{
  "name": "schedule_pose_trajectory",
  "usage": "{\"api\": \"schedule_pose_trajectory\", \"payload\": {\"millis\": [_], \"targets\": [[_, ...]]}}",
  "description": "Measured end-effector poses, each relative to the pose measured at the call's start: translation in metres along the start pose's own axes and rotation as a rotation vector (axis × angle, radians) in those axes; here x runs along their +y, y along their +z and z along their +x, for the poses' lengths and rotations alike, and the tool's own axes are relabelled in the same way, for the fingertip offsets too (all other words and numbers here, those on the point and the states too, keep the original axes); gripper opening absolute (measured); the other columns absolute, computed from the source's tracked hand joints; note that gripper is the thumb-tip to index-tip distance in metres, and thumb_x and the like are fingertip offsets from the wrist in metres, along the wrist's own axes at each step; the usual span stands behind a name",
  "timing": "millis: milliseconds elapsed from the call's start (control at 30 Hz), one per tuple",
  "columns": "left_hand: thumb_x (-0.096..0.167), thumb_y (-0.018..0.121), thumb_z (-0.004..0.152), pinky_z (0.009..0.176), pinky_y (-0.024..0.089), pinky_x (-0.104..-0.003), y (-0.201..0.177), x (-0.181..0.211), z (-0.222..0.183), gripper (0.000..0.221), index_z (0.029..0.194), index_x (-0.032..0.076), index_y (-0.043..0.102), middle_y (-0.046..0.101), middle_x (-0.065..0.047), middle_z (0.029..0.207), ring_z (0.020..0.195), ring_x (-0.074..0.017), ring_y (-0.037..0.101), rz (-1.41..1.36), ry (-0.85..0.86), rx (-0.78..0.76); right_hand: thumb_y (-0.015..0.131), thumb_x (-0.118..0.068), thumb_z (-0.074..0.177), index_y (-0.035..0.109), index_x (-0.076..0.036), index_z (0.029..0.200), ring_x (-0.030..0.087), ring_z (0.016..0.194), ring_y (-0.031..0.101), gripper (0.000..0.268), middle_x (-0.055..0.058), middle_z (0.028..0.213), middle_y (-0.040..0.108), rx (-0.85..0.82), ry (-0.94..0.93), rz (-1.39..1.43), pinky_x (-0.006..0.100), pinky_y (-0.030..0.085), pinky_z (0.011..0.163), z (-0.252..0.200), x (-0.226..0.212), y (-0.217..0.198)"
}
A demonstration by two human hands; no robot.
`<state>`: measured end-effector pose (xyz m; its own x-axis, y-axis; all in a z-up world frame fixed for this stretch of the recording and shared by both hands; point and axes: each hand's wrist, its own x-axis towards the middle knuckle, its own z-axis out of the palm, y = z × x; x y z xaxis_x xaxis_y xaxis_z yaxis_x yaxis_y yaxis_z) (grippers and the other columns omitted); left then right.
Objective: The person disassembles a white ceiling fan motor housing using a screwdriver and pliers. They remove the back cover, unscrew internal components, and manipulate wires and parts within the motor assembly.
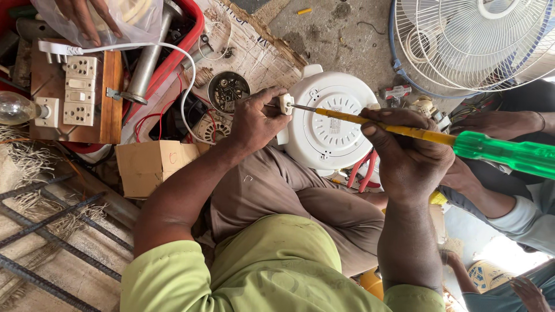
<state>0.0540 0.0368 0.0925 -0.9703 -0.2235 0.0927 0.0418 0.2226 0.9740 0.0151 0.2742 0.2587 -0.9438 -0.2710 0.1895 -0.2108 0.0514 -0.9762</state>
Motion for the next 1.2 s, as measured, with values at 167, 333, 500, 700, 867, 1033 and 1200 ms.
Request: {"api": "schedule_pose_trajectory", "payload": {"millis": [167,333,500,700,867,1033,1200], "targets": [[0.003,0.083,0.079,0.084,0.065,-0.029,0.001,0.007,0.001,0.045,0.121,-0.002,0.066,0.077,-0.010,0.106,0.095,-0.0164,0.077,-0.260,-0.207,-0.037,0.076,0.013,0.100,0.065,0.002,0.113,0.025,0.112,0.076,0.020,0.012,0.111,0.071,-0.095,-0.004,-0.038,0.035,0.062,0.101,0.000,-0.009,-0.001],[-0.002,0.072,0.090,0.087,0.067,-0.032,-0.001,0.012,0.001,0.038,0.127,-0.006,0.064,0.073,-0.013,0.109,0.097,-0.0176,0.074,-0.674,-0.412,-0.078,0.077,0.014,0.096,0.065,0.003,0.111,0.026,0.107,0.075,0.022,0.015,0.110,0.074,-0.230,-0.107,-0.261,0.034,0.062,0.095,0.002,-0.019,-0.009],[-0.001,0.063,0.096,0.087,0.066,-0.036,0.003,0.007,0.002,0.035,0.129,-0.010,0.064,0.073,-0.013,0.110,0.096,-0.0167,0.073,-0.658,-0.397,-0.076,0.076,0.013,0.098,0.063,0.002,0.114,0.026,0.110,0.076,0.023,0.013,0.111,0.072,-0.165,-0.073,-0.127,0.034,0.064,0.097,-0.005,-0.025,-0.014],[0.002,0.063,0.100,0.089,0.064,-0.041,0.003,0.004,-0.002,0.035,0.132,-0.011,0.064,0.067,-0.015,0.109,0.099,-0.0173,0.070,-0.824,-0.398,-0.079,0.076,0.015,0.100,0.065,0.005,0.113,0.026,0.107,0.076,0.020,0.016,0.111,0.072,-0.050,-0.064,-0.061,0.035,0.064,0.098,-0.006,-0.028,-0.016],[0.004,0.064,0.097,0.088,0.063,-0.039,-0.001,0.011,0.002,0.034,0.129,-0.009,0.064,0.071,-0.016,0.116,0.101,-0.0194,0.073,-0.805,-0.399,-0.067,0.072,0.013,0.094,0.065,0.003,0.109,0.023,0.092,0.076,0.019,0.014,0.102,0.073,0.176,-0.040,0.098,0.037,0.066,0.091,-0.001,-0.020,-0.031],[0.004,0.067,0.097,0.082,0.064,-0.029,-0.012,-0.014,-0.009,0.032,0.128,-0.003,0.067,0.073,-0.012,0.114,0.098,-0.0180,0.073,-0.414,-0.368,0.028,0.067,0.011,0.110,0.060,0.002,0.123,0.018,0.081,0.062,0.018,0.012,0.099,0.069,0.285,-0.107,0.077,0.029,0.054,0.079,0.000,0.019,-0.120],[0.006,0.072,0.089,0.068,0.054,-0.029,-0.007,-0.085,-0.034,0.035,0.124,0.000,0.070,0.072,-0.009,0.103,0.085,-0.0153,0.066,-0.315,-0.581,0.231,0.078,-0.011,0.101,0.073,-0.003,0.111,0.008,0.085,0.060,0.014,-0.001,0.098,0.070,0.329,0.135,-0.541,0.027,0.049,0.076,0.021,0.146,-0.158]]}}
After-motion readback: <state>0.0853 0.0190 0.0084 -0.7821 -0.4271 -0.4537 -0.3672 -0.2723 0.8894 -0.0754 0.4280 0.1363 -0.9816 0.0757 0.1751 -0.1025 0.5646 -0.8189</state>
